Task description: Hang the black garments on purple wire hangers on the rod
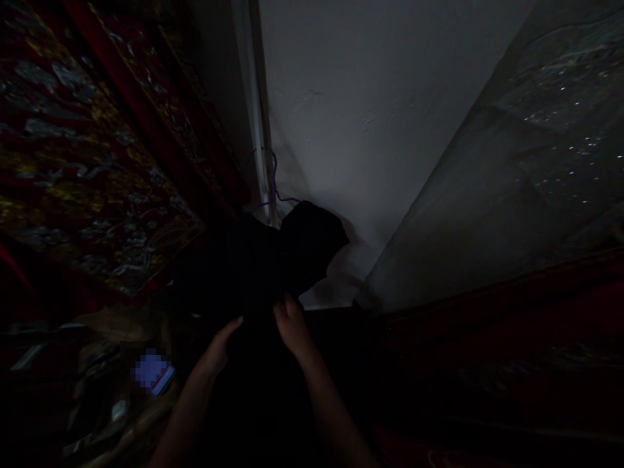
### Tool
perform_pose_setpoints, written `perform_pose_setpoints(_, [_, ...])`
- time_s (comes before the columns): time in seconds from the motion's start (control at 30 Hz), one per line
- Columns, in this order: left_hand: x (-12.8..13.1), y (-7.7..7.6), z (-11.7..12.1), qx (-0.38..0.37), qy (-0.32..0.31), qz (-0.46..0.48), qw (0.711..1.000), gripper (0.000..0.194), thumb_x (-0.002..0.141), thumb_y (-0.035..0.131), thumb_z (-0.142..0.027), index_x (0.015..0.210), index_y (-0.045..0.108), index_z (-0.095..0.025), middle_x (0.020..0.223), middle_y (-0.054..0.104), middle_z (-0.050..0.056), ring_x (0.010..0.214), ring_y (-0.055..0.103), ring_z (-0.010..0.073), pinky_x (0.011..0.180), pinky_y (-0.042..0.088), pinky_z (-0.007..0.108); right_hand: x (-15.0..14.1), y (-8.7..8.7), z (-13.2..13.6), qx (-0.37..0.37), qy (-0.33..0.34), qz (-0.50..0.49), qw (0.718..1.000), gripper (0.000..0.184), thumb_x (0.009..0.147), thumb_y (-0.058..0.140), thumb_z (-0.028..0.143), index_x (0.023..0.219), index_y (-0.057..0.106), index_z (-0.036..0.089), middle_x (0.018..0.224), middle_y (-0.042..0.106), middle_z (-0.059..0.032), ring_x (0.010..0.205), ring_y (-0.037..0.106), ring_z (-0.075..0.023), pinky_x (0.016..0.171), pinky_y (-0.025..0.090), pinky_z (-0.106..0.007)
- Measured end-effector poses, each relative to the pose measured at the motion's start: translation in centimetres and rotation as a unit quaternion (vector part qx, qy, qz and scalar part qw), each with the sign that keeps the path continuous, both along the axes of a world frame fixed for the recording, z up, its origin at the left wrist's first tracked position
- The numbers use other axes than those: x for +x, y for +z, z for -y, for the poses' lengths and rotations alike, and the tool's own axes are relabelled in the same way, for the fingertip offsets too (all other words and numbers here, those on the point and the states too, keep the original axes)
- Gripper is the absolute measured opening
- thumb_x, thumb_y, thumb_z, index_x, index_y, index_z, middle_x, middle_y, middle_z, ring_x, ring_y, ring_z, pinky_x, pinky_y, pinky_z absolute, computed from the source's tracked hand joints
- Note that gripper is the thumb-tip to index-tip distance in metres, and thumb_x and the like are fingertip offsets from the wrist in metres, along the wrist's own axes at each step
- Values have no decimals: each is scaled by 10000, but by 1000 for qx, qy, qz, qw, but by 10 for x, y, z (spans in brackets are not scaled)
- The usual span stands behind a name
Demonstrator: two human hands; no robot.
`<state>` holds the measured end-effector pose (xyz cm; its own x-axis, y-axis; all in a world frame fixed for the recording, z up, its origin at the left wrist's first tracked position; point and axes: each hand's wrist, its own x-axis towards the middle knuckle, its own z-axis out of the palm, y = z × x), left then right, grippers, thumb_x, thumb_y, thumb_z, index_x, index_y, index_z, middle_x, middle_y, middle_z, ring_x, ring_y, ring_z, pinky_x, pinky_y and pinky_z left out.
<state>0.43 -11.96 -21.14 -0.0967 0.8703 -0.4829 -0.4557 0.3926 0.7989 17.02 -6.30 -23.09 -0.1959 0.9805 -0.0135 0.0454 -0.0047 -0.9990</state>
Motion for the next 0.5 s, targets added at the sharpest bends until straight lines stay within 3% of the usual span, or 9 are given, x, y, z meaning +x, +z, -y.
perform_pose_setpoints(0.17, [-9, -2, 6, -1, -24, 11, 1000, 405, 605, 810, -527, 841, 762, -201, 1038, 782, 90, 1187, 652, 356, 1048, 509, 467, -6, 9, 8, -23, 37, -1, 999, 102, 839, 470, 315, 788, 503, 233, 641, 530, 24, 583, 514, -153, 567, 396, -280])
perform_pose_setpoints(0.37, [-12, 1, 10, -10, -44, -14, 999, 452, 638, 777, -548, 923, 743, -198, 1017, 777, 108, 1181, 650, 364, 1011, 527, 478, -12, 15, 15, -32, 45, -19, 998, 180, 840, 502, 363, 726, 498, 224, 593, 528, 25, 552, 497, -139, 553, 386, -269])
perform_pose_setpoints(0.43, [-22, -3, 6, 1, 5, -68, 998, 457, 670, 786, -501, 1012, 706, -209, 1045, 763, 106, 1178, 651, 346, 1018, 520, 483, -8, 12, 15, -21, 22, -38, 999, 209, 826, 515, 381, 691, 481, 224, 550, 495, 38, 521, 461, -126, 540, 369, -262])
perform_pose_setpoints(0.5, [-35, -9, 0, 48, 100, -192, 975, 462, 720, 776, -439, 1109, 639, -231, 1110, 729, 92, 1190, 638, 319, 1040, 502, 480, 0, 9, 12, -25, -1, -41, 999, 238, 811, 541, 408, 671, 488, 222, 506, 462, 51, 488, 425, -117, 522, 344, -257])
